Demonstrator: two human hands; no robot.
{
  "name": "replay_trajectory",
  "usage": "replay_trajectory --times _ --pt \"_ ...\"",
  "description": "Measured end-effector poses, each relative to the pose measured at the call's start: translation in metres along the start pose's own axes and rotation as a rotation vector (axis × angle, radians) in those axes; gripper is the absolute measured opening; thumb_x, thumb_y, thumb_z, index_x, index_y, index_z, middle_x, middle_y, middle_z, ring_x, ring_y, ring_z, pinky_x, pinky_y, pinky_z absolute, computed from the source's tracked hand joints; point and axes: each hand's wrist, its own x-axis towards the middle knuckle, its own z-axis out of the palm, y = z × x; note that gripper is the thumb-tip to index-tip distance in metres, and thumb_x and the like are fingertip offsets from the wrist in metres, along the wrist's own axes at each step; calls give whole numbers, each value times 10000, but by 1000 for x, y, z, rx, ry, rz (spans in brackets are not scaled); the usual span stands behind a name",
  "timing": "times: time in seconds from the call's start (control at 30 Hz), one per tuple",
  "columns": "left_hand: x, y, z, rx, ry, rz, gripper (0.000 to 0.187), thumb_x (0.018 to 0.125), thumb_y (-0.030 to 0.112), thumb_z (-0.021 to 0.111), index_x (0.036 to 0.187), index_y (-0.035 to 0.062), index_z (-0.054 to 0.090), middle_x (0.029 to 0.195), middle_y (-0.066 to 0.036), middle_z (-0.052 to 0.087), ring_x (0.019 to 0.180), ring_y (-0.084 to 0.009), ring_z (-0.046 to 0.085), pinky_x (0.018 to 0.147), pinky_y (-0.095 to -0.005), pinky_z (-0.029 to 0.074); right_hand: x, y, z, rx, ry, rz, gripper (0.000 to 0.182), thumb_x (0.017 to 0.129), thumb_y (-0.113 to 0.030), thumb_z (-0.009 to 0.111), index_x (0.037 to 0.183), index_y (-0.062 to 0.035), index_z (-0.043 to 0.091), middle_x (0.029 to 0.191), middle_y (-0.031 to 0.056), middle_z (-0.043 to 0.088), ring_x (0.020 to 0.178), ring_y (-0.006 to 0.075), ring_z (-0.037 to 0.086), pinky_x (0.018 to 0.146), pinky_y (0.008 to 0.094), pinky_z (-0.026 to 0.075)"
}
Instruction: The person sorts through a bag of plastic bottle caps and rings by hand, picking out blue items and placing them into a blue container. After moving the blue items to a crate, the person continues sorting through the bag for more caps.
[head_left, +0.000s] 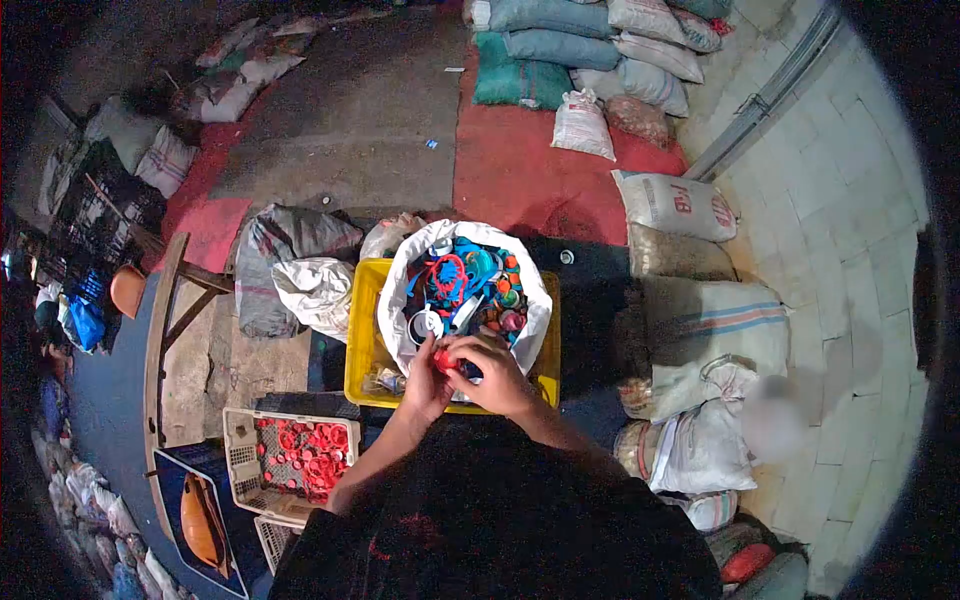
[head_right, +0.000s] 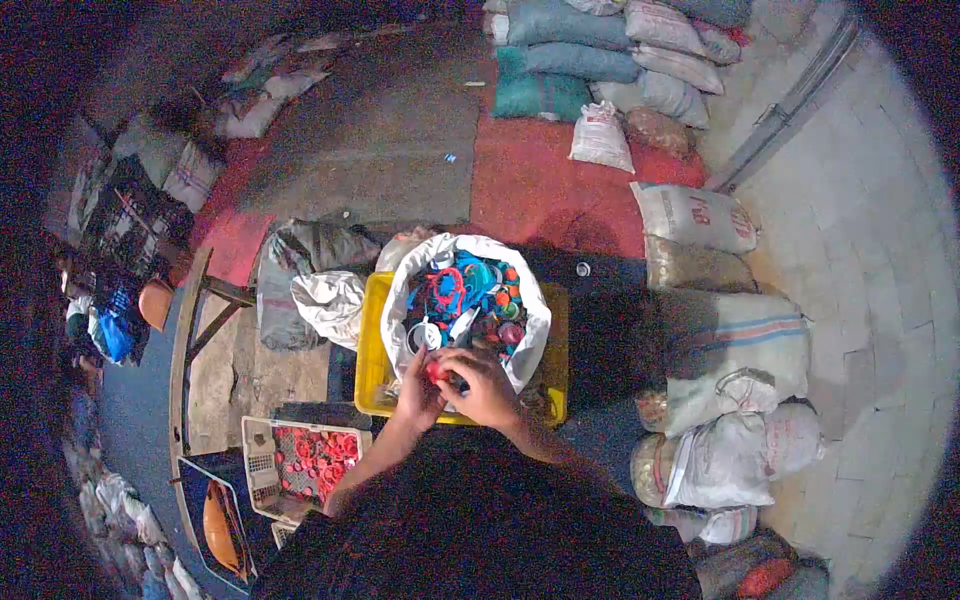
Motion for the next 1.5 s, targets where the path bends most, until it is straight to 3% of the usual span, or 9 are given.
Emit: replay_trajectory --times 0.2,0.33,0.57,0.67,0.77,0.87,1.17,1.23,1.5 --pt "17 -11 -21 -10 3 109 416 1063 454 413 1020 92 614 946 -36 663 796 -138 638 664 -276 521 -5 1 -3 -78 -43 -180 177 797 -127 789 932 -73 688 1096 63 672 1065 262 641 973 416 438" --pt "17 -5 -38 -6 -212 71 398 1062 451 418 1049 108 620 971 -41 675 847 -145 656 681 -304 546 -5 -7 -2 79 106 12 166 822 -74 752 966 -31 682 1083 103 651 1010 309 645 856 388 512" --pt "-10 -5 21 97 78 16 370 1063 428 429 1117 127 636 967 -2 700 845 -121 661 646 -278 521 10 5 -14 -284 -57 -96 161 839 -43 696 997 -11 688 1073 121 644 967 323 644 836 410 519" --pt "6 -15 -9 68 39 15 329 1061 389 448 1140 128 633 995 -8 693 838 -121 658 670 -284 539 8 10 -11 -113 -30 -59 140 836 -73 679 962 -14 691 1044 126 645 921 338 644 804 430 524" --pt "18 -13 -43 23 -234 -32 276 1051 331 473 1160 128 624 1041 -14 679 907 -134 651 766 -304 548 8 -6 -13 -61 -72 14 151 823 -99 703 954 -29 681 1008 126 643 903 342 644 791 426 524" --pt "19 -21 -24 61 29 90 253 1056 293 452 1114 121 628 993 -4 673 859 -119 632 720 -284 507 2 -7 -5 -157 -113 49 157 804 -141 724 912 -44 665 972 112 644 879 339 651 767 424 522" --pt "11 -18 -5 47 7 125 236 1049 270 455 1084 115 630 988 -11 668 925 -133 626 826 -297 506 -2 0 12 -414 -130 -49 171 819 -145 671 971 -79 631 1067 131 656 914 339 659 761 452 530" --pt "11 -19 -8 52 13 145 237 1054 270 449 1090 115 624 984 -14 666 915 -135 631 814 -296 510 0 2 13 -436 -40 -123 181 829 -190 709 967 -99 635 959 121 678 822 338 665 692 452 518" --pt "11 -11 -28 4 -48 158 239 1057 307 457 1045 127 614 912 2 671 722 -85 603 574 -195 470 8 29 -10 -52 189 297 111 850 -83 685 939 -28 648 817 155 701 790 345 707 680 406 537"
